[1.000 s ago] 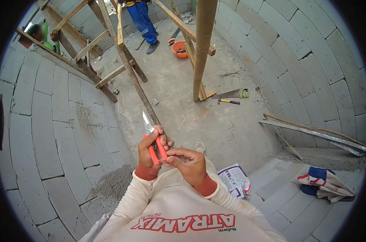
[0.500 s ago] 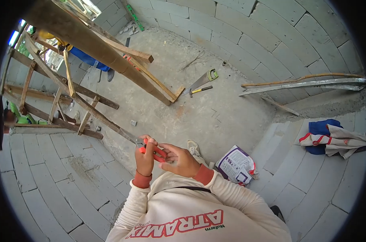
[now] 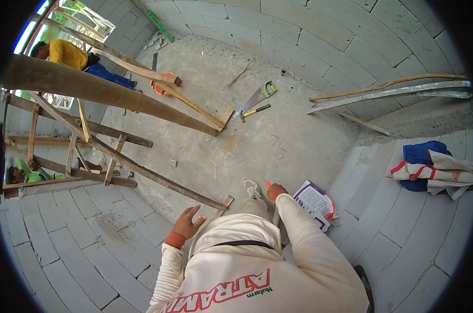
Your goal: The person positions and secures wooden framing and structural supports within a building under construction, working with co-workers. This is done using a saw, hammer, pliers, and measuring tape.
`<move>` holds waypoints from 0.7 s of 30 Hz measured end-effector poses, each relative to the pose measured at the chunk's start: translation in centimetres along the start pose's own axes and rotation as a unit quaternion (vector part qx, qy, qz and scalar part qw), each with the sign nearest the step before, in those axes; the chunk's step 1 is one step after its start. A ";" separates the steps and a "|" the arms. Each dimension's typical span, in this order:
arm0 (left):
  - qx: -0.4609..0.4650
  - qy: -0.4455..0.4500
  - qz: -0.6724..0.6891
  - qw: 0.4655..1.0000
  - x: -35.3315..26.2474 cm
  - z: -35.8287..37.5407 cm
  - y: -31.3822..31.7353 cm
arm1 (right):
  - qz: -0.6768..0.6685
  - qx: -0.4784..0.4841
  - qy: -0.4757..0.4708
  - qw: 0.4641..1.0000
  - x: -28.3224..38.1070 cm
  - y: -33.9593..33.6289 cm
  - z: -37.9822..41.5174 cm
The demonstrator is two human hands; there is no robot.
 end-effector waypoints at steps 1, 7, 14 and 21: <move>-0.006 -0.011 -0.008 1.000 0.6 0.5 0.0 | -0.019 -0.017 0.011 1.000 -1.1 -0.7 -1.5; -0.022 -0.073 0.109 0.991 3.7 3.3 1.9 | -0.073 -0.036 0.068 0.994 -4.5 -3.4 -3.7; 0.004 -0.102 0.172 0.980 7.0 5.1 4.9 | -0.177 -0.144 0.011 0.973 -7.3 -4.1 -3.0; 0.019 -0.108 0.204 0.973 7.7 5.0 5.6 | -0.245 -0.121 -0.014 0.962 -8.7 -1.8 -3.5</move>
Point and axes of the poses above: each hand's wrist, its own z-axis away from the middle knuckle, its own y-axis out of the palm, x = y × z, the point moved 1 cm from there along -z, towards the middle knuckle, and after that the axes turned 14 degrees about x, right-handed, at the moved point
